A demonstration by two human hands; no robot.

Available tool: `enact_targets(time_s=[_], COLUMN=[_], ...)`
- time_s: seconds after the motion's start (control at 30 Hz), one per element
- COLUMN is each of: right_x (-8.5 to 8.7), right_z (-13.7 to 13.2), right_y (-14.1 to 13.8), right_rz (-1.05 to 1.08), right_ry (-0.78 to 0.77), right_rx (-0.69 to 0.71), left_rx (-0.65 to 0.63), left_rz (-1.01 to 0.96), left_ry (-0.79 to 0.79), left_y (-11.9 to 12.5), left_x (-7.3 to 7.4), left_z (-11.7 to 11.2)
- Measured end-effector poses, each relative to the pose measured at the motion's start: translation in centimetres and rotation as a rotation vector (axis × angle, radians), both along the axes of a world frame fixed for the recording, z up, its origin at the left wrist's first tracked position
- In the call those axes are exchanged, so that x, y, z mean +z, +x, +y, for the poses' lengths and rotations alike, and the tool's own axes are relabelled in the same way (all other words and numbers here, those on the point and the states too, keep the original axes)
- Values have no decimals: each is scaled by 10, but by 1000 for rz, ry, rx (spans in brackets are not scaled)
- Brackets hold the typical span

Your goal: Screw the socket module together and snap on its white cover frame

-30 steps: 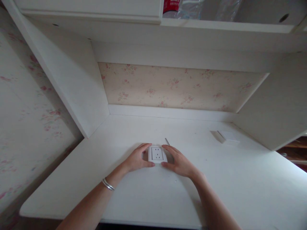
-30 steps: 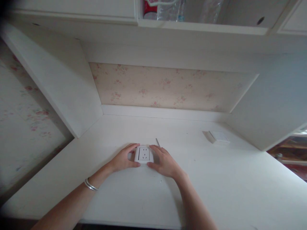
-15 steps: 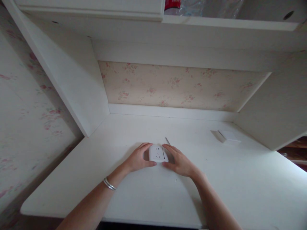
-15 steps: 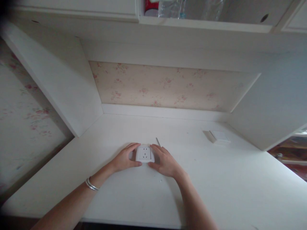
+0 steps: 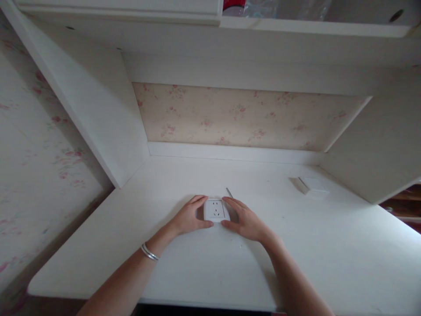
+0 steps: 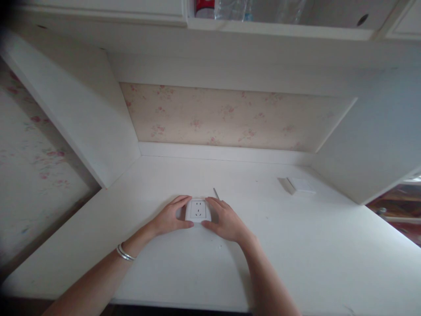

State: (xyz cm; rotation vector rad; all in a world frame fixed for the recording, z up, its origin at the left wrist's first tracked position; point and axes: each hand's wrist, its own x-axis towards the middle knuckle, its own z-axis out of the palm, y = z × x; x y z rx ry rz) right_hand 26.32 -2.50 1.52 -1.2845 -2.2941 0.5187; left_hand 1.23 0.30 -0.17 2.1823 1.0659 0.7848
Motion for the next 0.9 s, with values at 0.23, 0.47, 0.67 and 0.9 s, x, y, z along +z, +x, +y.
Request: enact_targets(time_s=[0.23, 0.47, 0.67, 0.9], right_x=[0, -1, 0, -1], right_z=[1, 1, 1, 2], right_y=[-1, 1, 1, 2], right_rz=[-23, -44, -46, -46], right_ry=[9, 45, 84, 89], right_rx=[7, 21, 45, 51], left_rx=[8, 10, -1, -2], left_rz=[7, 3, -10, 6], left_ry=[-12, -8, 3, 5], left_y=[-1, 0, 0, -1], left_x=[-1, -3, -1, -1], left_z=[0, 1, 0, 0])
